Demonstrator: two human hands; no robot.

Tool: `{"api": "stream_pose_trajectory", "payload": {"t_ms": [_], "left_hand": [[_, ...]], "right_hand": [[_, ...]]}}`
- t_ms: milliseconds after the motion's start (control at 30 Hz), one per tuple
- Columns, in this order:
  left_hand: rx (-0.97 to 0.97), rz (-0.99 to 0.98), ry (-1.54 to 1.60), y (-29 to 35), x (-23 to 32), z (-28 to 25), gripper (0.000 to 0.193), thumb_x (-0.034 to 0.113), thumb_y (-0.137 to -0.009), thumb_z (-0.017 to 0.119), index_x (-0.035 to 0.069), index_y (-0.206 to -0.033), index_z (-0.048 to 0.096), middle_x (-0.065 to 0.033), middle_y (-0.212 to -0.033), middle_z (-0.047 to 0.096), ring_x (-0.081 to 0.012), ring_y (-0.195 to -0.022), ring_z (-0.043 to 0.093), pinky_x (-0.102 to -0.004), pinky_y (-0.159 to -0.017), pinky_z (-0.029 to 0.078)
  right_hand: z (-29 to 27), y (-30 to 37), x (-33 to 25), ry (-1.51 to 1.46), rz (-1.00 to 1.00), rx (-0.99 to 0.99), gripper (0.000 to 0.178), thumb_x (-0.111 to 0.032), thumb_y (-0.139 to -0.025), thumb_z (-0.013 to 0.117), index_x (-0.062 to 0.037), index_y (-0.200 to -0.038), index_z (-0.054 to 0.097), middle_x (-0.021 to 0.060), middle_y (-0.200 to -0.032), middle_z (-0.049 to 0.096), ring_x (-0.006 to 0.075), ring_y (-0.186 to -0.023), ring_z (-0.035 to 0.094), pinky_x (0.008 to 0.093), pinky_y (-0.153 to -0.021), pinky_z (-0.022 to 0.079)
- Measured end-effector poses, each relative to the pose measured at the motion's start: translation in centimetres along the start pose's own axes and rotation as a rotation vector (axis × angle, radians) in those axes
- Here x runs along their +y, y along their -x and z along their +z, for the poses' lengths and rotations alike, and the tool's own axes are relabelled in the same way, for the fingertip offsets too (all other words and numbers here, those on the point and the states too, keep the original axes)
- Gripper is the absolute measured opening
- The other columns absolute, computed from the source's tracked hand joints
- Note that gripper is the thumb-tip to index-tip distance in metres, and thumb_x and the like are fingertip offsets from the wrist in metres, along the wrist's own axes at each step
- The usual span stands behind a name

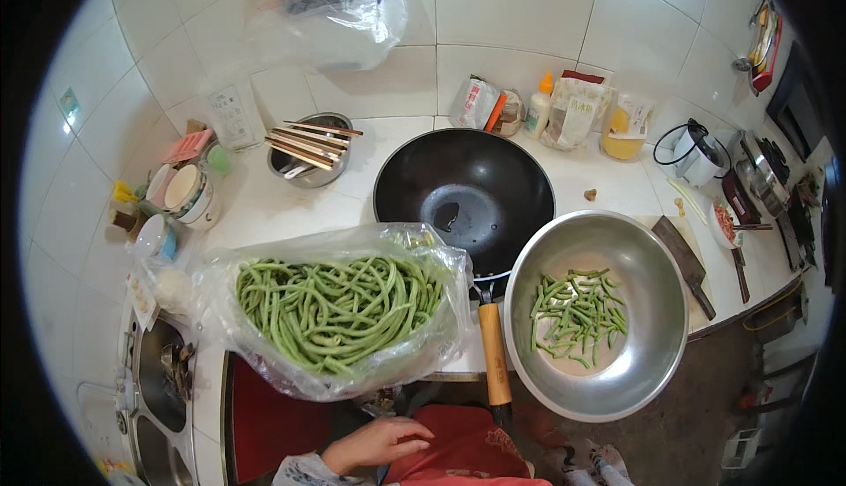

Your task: The person stands at a kitchen counter and snaps green beans into smaller pieces by hand. They take beans from a plastic bag, break them, and place the pieces into a metal bowl.

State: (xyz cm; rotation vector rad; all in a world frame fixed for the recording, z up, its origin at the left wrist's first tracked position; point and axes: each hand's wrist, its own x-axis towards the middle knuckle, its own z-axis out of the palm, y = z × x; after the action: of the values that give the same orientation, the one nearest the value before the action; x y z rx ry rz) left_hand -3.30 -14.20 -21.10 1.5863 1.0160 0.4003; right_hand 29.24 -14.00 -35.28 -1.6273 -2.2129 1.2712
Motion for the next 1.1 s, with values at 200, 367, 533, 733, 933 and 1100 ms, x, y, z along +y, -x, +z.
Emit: {"api": "stream_pose_trajectory", "payload": {"t_ms": [200, 367, 533, 733, 933, 1100], "left_hand": [[0.893, 0.379, -0.615, -1.3, 11.6, -6.8, 0.012, 0.005, -0.072, 0.065, 0.002, -0.083, 0.061, -0.0108, -0.070, 0.058, -0.0266, -0.062, 0.057, -0.0338, -0.056, 0.045], [0.918, 0.086, -0.736, -4.3, 9.6, -9.1, 0.013, 0.010, -0.074, 0.061, 0.002, -0.084, 0.062, -0.0125, -0.075, 0.056, -0.0286, -0.069, 0.056, -0.0342, -0.062, 0.045], [1.002, 0.188, -0.643, -4.3, 9.7, -8.5, 0.012, 0.012, -0.076, 0.058, 0.003, -0.083, 0.060, -0.0129, -0.081, 0.056, -0.0308, -0.075, 0.056, -0.0356, -0.063, 0.045], [1.011, 0.243, -0.343, -1.9, 12.7, -7.4, 0.009, 0.004, -0.084, 0.051, 0.000, -0.091, 0.055, -0.0089, -0.082, 0.056, -0.0185, -0.066, 0.054, -0.0264, -0.058, 0.044], [0.836, 0.349, -0.249, -0.3, 12.3, -4.1, 0.011, 0.003, -0.089, 0.046, 0.002, -0.098, 0.053, -0.0050, -0.084, 0.058, -0.0106, -0.067, 0.058, -0.0220, -0.059, 0.046], [0.874, 0.535, -0.495, 0.2, 10.3, -4.0, 0.015, -0.002, -0.085, 0.050, -0.001, -0.099, 0.053, -0.0116, -0.093, 0.056, -0.0161, -0.074, 0.059, -0.0251, -0.066, 0.047]], "right_hand": [[-0.2, 1.0, -2.2, -0.124, -0.229, 0.085, 0.028, -0.025, -0.085, 0.053, -0.0078, -0.107, 0.057, 0.0163, -0.079, 0.061, 0.0297, -0.073, 0.061, 0.0360, -0.063, 0.048], [-3.8, 3.0, -6.5, -0.306, -0.072, 0.062, 0.024, -0.022, -0.083, 0.058, -0.0072, -0.102, 0.061, 0.0152, -0.088, 0.063, 0.0260, -0.082, 0.062, 0.0326, -0.068, 0.049], [-7.6, 4.4, -11.1, -0.319, -0.545, 0.320, 0.018, -0.007, -0.080, 0.061, -0.0037, -0.098, 0.061, 0.0125, -0.085, 0.063, 0.0211, -0.076, 0.063, 0.0293, -0.064, 0.049], [-13.0, 3.4, -17.7, -0.240, -0.915, 0.481, 0.022, 0.001, -0.072, 0.063, -0.0005, -0.094, 0.060, 0.0143, -0.091, 0.063, 0.0288, -0.079, 0.061, 0.0327, -0.070, 0.049], [-15.7, 1.5, -25.1, -0.377, -0.830, 0.700, 0.038, -0.005, -0.080, 0.058, -0.0009, -0.116, 0.049, 0.0207, -0.113, 0.052, 0.0309, -0.096, 0.056, 0.0333, -0.079, 0.047], [-14.0, -1.0, -24.5, -0.175, -0.868, 0.470, 0.026, -0.013, -0.083, 0.056, -0.0021, -0.107, 0.055, 0.0164, -0.101, 0.057, 0.0303, -0.087, 0.056, 0.0352, -0.076, 0.046]]}}
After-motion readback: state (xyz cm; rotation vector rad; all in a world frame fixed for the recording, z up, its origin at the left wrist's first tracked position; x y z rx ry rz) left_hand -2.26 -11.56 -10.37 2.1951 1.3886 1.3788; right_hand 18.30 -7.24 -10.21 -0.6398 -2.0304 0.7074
